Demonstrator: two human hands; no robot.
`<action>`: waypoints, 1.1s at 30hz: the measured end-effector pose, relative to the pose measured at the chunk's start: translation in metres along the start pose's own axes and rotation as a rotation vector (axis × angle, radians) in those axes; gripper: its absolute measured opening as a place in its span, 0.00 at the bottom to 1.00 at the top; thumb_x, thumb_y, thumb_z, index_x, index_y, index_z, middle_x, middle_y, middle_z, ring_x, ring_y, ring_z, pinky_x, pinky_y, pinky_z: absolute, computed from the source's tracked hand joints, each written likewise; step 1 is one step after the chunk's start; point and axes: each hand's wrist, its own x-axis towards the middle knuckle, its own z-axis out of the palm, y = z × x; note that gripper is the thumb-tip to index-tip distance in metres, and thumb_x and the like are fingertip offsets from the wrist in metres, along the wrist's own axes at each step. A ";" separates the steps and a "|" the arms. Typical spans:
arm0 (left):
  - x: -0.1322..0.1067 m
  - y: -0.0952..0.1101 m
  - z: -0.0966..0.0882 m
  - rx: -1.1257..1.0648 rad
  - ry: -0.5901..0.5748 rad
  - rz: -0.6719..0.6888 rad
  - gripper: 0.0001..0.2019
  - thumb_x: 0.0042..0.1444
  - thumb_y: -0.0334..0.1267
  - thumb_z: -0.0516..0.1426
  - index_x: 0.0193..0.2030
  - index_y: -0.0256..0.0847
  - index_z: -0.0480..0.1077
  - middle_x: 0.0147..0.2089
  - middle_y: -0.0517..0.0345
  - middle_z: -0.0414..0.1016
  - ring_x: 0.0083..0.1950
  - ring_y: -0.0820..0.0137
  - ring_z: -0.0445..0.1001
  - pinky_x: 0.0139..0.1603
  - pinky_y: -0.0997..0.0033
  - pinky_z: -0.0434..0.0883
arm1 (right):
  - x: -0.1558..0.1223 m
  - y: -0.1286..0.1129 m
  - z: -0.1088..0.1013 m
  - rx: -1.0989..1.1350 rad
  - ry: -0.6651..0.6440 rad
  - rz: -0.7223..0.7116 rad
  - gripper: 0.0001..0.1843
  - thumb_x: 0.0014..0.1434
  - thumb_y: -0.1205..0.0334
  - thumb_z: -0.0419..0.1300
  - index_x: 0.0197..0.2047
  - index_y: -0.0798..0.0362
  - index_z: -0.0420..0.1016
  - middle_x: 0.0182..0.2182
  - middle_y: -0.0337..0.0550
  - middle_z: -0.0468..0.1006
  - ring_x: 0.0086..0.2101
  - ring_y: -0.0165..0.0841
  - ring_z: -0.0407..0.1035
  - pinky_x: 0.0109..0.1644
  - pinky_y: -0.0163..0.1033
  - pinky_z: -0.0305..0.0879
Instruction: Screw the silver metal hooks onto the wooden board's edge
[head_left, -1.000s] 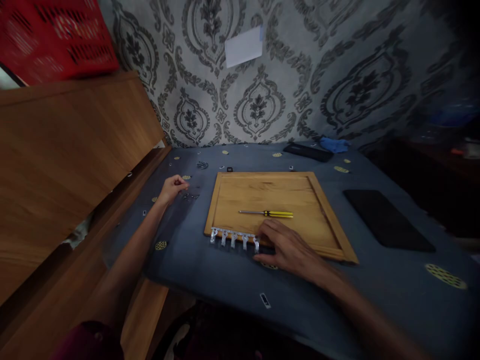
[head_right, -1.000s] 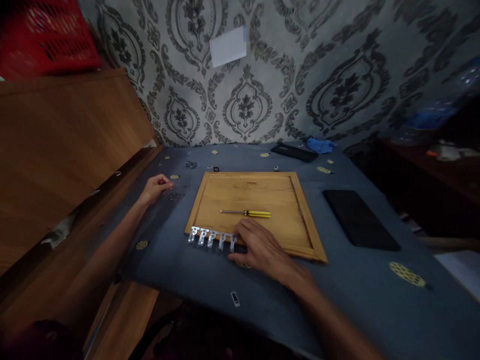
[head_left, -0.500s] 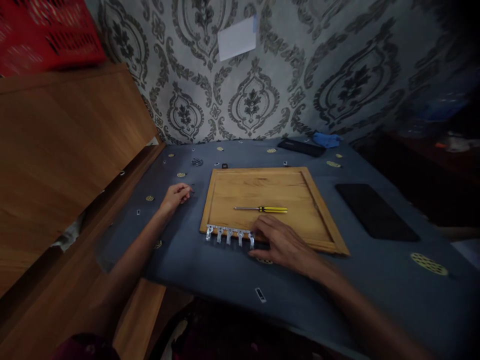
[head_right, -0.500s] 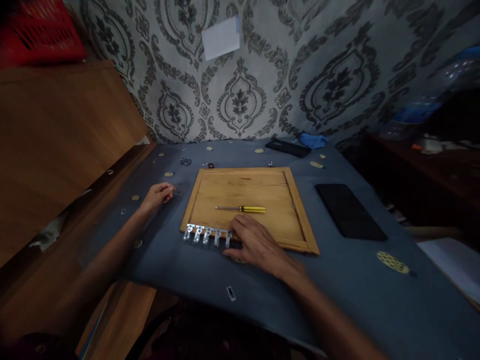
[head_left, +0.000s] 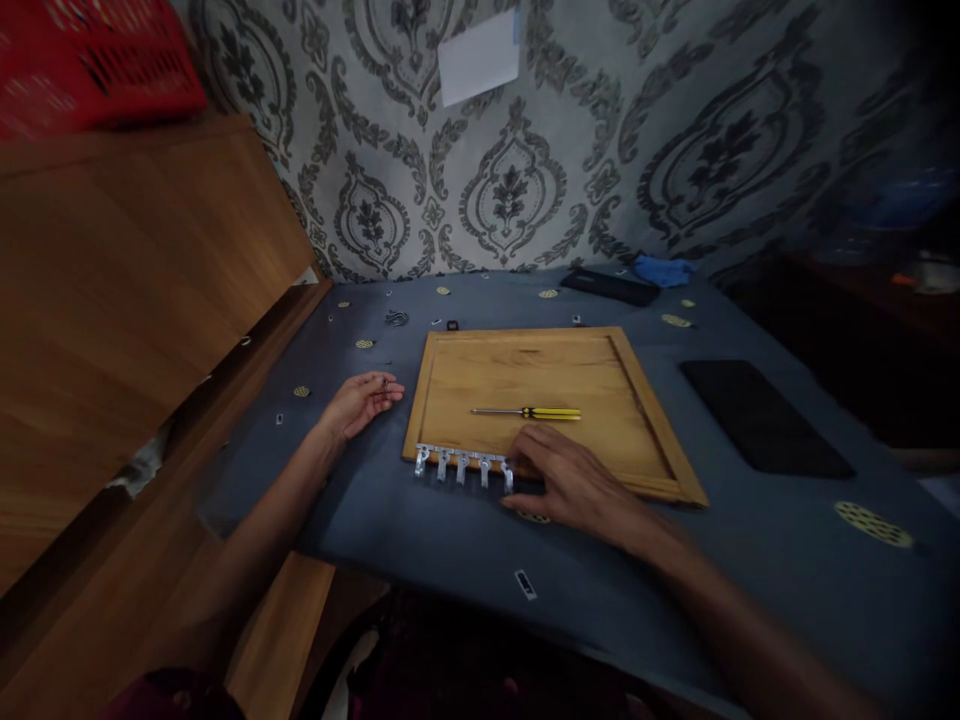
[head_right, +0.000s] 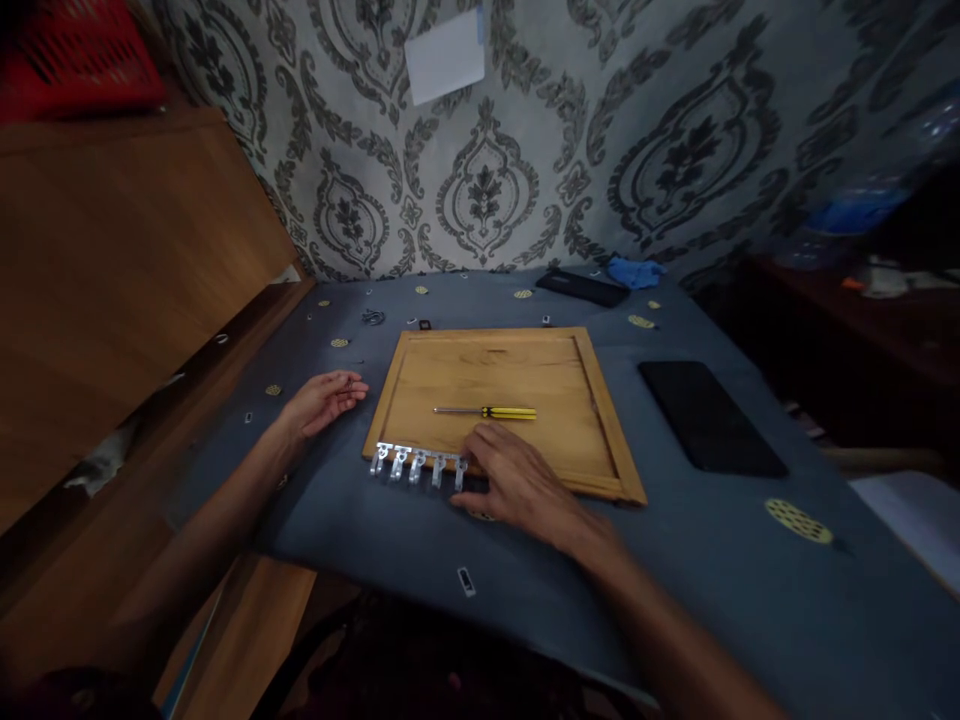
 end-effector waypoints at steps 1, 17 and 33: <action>-0.002 0.001 0.002 -0.003 -0.005 0.002 0.10 0.68 0.40 0.61 0.46 0.33 0.74 0.42 0.54 0.79 0.39 0.70 0.79 0.40 0.68 0.79 | 0.000 -0.001 0.000 -0.005 0.000 0.000 0.17 0.55 0.58 0.73 0.39 0.50 0.68 0.38 0.46 0.75 0.39 0.43 0.72 0.40 0.43 0.69; -0.036 0.018 0.064 0.148 -0.235 0.103 0.20 0.48 0.44 0.74 0.35 0.37 0.70 0.34 0.52 0.83 0.31 0.70 0.79 0.31 0.75 0.74 | 0.001 -0.009 -0.007 0.036 -0.063 0.057 0.19 0.56 0.55 0.73 0.41 0.52 0.69 0.41 0.47 0.75 0.42 0.41 0.70 0.44 0.43 0.66; -0.044 0.014 0.139 0.407 -0.565 -0.017 0.13 0.46 0.41 0.70 0.33 0.38 0.74 0.24 0.62 0.73 0.23 0.76 0.69 0.25 0.78 0.66 | -0.002 -0.008 -0.002 0.061 -0.028 0.013 0.25 0.58 0.54 0.71 0.53 0.56 0.70 0.45 0.51 0.75 0.46 0.45 0.69 0.50 0.48 0.68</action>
